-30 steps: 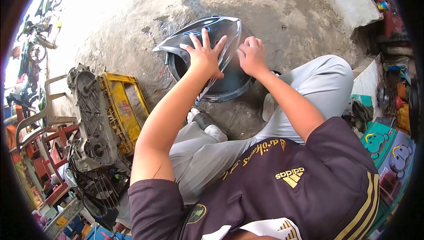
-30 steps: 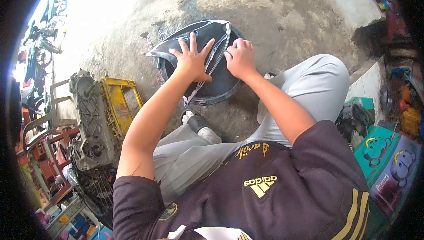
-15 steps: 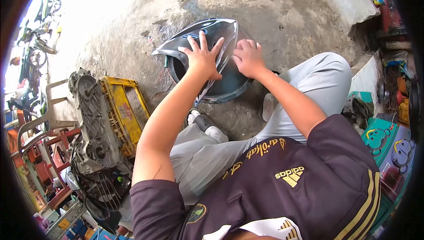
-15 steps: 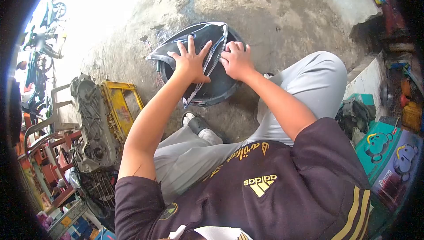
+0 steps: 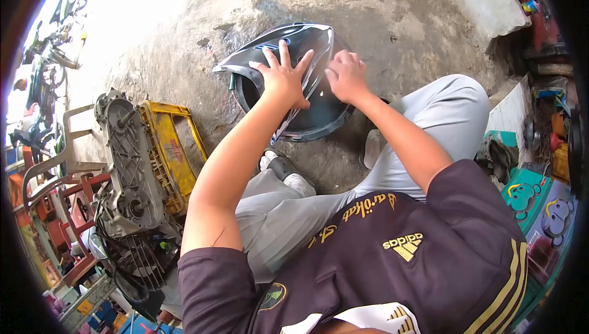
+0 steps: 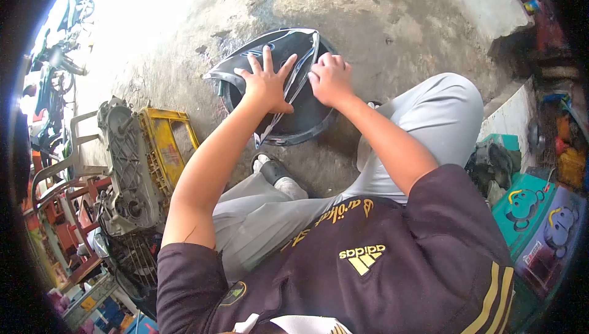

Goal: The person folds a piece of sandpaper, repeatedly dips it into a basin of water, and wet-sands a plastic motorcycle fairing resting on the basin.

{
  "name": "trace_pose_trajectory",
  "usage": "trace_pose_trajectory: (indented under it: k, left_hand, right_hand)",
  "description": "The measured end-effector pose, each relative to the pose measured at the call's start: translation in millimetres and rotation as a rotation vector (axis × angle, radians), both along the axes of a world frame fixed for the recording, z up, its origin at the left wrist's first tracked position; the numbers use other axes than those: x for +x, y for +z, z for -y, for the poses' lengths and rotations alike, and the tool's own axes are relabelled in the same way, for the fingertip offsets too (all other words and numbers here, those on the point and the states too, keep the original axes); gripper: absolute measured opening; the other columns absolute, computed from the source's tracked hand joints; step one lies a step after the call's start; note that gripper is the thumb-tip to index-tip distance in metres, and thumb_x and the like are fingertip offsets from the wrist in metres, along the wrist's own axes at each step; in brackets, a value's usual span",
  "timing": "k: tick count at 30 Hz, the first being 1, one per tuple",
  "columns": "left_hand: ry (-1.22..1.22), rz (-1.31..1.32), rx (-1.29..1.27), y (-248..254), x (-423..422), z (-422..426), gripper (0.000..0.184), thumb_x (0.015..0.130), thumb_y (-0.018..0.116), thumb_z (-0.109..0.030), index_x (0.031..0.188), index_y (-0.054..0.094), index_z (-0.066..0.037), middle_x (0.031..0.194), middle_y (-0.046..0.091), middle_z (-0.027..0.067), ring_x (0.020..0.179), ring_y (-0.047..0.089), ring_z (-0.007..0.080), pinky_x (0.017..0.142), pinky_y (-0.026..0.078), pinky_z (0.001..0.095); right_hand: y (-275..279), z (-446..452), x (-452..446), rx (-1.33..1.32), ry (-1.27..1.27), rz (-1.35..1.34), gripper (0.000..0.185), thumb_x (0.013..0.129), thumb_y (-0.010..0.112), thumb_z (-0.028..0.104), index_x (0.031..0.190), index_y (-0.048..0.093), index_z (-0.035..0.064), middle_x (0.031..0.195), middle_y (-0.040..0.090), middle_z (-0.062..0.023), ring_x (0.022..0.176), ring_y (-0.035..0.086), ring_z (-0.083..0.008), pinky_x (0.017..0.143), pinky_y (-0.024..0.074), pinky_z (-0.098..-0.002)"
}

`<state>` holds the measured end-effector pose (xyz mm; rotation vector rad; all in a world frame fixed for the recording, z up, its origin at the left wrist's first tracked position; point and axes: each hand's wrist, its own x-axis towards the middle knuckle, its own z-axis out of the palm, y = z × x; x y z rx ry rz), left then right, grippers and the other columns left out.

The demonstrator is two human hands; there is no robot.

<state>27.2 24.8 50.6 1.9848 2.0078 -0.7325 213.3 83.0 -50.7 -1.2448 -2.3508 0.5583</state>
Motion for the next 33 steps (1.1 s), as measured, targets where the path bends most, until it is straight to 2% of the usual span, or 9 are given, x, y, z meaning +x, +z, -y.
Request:
trace_pose_trajectory:
  k: [3,8,11,18,23,25,29,31,33]
  left_hand:
    - [-0.002,-0.006,0.019,1.6,-1.2,-0.4,0.14,0.065,0.089,-0.071,0.172,0.005,-0.044,0.177,0.006,0.0281,0.155,0.02,0.0639,0.108,0.034,0.0825]
    - [0.003,-0.011,-0.005,0.4,-0.5,-0.6,0.139,0.065,0.089,-0.071,0.172,0.004,-0.044,0.178,0.005,0.0275,0.155,0.019,0.0638,0.108,0.033,0.0826]
    - [-0.001,-0.005,0.015,0.9,-0.7,-1.0,0.139,0.065,0.089,-0.072,0.172,0.004,-0.044,0.178,0.005,0.0273,0.155,0.019,0.0636,0.108,0.033,0.0827]
    - [0.001,-0.004,0.003,1.2,0.3,-0.8,0.14,0.065,0.089,-0.071,0.172,0.003,-0.044,0.178,0.005,0.0271,0.155,0.019,0.063,0.109,0.033,0.0831]
    - [0.0,0.015,0.021,3.0,-2.5,0.9,0.137,0.066,0.088,-0.07,0.172,0.006,-0.044,0.178,0.006,0.0266,0.155,0.019,0.0634,0.108,0.033,0.0833]
    - [0.003,0.015,0.024,2.0,-2.9,2.8,0.136,0.066,0.088,-0.071,0.172,0.007,-0.044,0.178,0.007,0.0266,0.155,0.019,0.0641,0.108,0.033,0.0832]
    - [-0.015,0.007,0.051,-1.1,-5.1,3.1,0.137,0.066,0.087,-0.073,0.173,0.007,-0.043,0.178,0.009,0.0266,0.154,0.021,0.0639,0.108,0.034,0.0821]
    - [-0.042,0.01,0.079,-1.2,-8.6,4.4,0.136,0.066,0.087,-0.073,0.172,0.008,-0.043,0.178,0.01,0.0261,0.154,0.022,0.0637,0.108,0.035,0.0817]
    - [-0.048,0.009,0.087,-0.2,-15.1,5.8,0.137,0.064,0.089,-0.072,0.172,0.009,-0.046,0.178,0.013,0.0241,0.154,0.025,0.0612,0.109,0.037,0.0799]
  right_hand:
    - [21.9,14.7,-1.4,0.048,0.065,0.181,0.017,0.095,0.07,0.029,0.1,0.076,0.0139,0.115,0.059,-0.0056,0.125,0.053,-0.0311,0.104,0.0394,-0.0617]
    - [-0.4,0.8,-3.3,-0.018,-0.039,0.033,0.015,0.095,0.07,0.029,0.098,0.076,0.0153,0.116,0.057,-0.0046,0.123,0.052,-0.0296,0.109,0.0341,-0.0716]
    - [17.1,14.8,1.6,0.082,0.103,0.144,0.015,0.095,0.069,0.028,0.097,0.075,0.0141,0.116,0.057,-0.0062,0.12,0.053,-0.0312,0.106,0.0366,-0.0677]
    - [-0.9,1.9,-3.0,0.003,-0.08,0.061,0.015,0.091,0.071,0.027,0.09,0.076,0.0119,0.117,0.058,-0.0058,0.123,0.053,-0.0306,0.108,0.0383,-0.0654]
    - [0.8,8.3,-1.2,0.145,0.008,0.057,0.016,0.089,0.072,0.025,0.088,0.076,0.0096,0.114,0.059,-0.0088,0.12,0.054,-0.0323,0.11,0.0377,-0.0635]
    - [7.3,9.4,-2.9,0.089,-0.009,0.149,0.018,0.089,0.072,0.026,0.09,0.077,0.009,0.115,0.06,-0.0093,0.123,0.053,-0.0313,0.114,0.0344,-0.0643]
    - [12.4,18.3,-7.4,0.036,0.099,0.415,0.021,0.091,0.07,0.028,0.092,0.08,0.0091,0.109,0.069,-0.014,0.118,0.064,-0.0334,0.124,0.0236,-0.0664]
    - [6.9,20.7,-5.2,0.048,0.168,0.471,0.024,0.092,0.068,0.029,0.093,0.081,0.0089,0.107,0.072,-0.0165,0.114,0.069,-0.0337,0.126,0.0251,-0.0636]
    - [3.3,22.3,-6.1,-0.1,0.311,0.634,0.026,0.093,0.068,0.03,0.095,0.082,0.0082,0.112,0.074,-0.0179,0.117,0.068,-0.0336,0.122,0.0363,-0.0579]
